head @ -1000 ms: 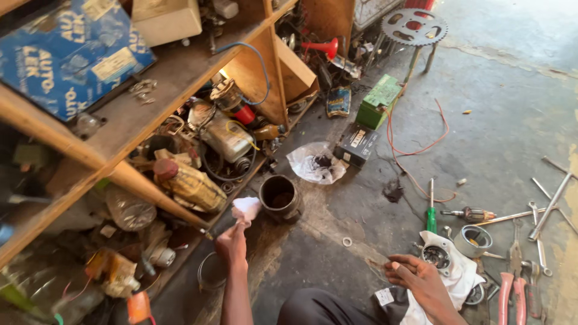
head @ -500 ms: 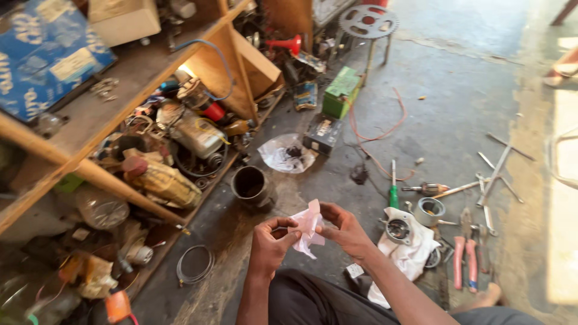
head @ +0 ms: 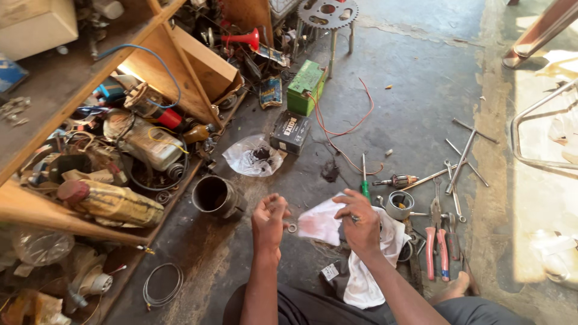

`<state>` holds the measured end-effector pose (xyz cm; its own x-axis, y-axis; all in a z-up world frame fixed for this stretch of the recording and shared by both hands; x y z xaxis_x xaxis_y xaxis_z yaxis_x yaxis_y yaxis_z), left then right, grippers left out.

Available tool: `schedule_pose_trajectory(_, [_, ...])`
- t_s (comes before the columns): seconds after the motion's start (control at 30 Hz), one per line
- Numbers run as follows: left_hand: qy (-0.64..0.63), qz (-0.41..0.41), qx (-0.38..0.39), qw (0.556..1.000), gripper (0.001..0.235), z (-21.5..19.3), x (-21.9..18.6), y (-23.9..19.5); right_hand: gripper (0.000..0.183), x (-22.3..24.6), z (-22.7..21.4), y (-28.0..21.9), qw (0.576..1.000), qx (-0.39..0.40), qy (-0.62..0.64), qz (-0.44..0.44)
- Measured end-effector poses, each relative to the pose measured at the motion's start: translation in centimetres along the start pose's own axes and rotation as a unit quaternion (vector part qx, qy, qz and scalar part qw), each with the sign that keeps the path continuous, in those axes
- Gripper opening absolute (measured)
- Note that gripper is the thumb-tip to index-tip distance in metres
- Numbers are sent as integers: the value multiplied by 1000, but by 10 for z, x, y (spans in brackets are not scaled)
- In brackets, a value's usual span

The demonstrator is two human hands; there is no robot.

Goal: The person sits on the floor and cleans a small cylindrical motor component using a white cloth. They wipe the exterior and interior surfaces, then use pliers to remove a small internal part. The person continues to wipe the component and the removed part, placing debris into a plastic bag.

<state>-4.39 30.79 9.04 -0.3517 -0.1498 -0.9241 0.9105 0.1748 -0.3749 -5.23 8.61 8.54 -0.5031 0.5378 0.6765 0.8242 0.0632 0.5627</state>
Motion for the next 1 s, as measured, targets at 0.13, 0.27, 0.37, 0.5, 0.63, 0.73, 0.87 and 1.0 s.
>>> schedule_pose_trajectory(0.13, [2,-182,97,979,74,38,33,24,25,-21,-7,1,999,-25,29,16])
schedule_pose_trajectory(0.27, [-77,-120,195,971,73,62,63,62,28,-56,8,-4,979,9,156,128])
schedule_pose_trajectory(0.37, [-58,-51,260,963,59,70,74,80,25,-78,18,-3,944,-7,237,228])
schedule_pose_trajectory(0.5, [-45,-85,181,979,58,72,83,97,45,-104,30,-12,687,-94,451,563])
schedule_pose_trajectory(0.63, [-66,-70,208,973,69,73,79,106,59,-119,50,-3,700,40,413,582])
schedule_pose_trajectory(0.73, [-63,-24,173,983,72,69,71,115,51,-131,73,7,704,56,412,576])
schedule_pose_trajectory(0.87, [-87,-23,8,996,69,50,60,125,25,-149,87,45,847,-19,256,466])
schedule_pose_trajectory(1.0, [-43,-42,-45,997,52,39,48,125,19,-156,81,108,992,-32,-124,15])
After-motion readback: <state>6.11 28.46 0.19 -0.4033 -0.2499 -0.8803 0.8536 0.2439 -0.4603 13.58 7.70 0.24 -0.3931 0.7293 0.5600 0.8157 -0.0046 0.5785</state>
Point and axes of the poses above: each hand's wrist, its own y-axis towards the middle knuckle, its own z-axis out of the palm, x = y × z, the point moved 2 cm from there along y, towards the middle knuckle, and after that the axes turned 5 degrees about x, right-handed, at the moved point
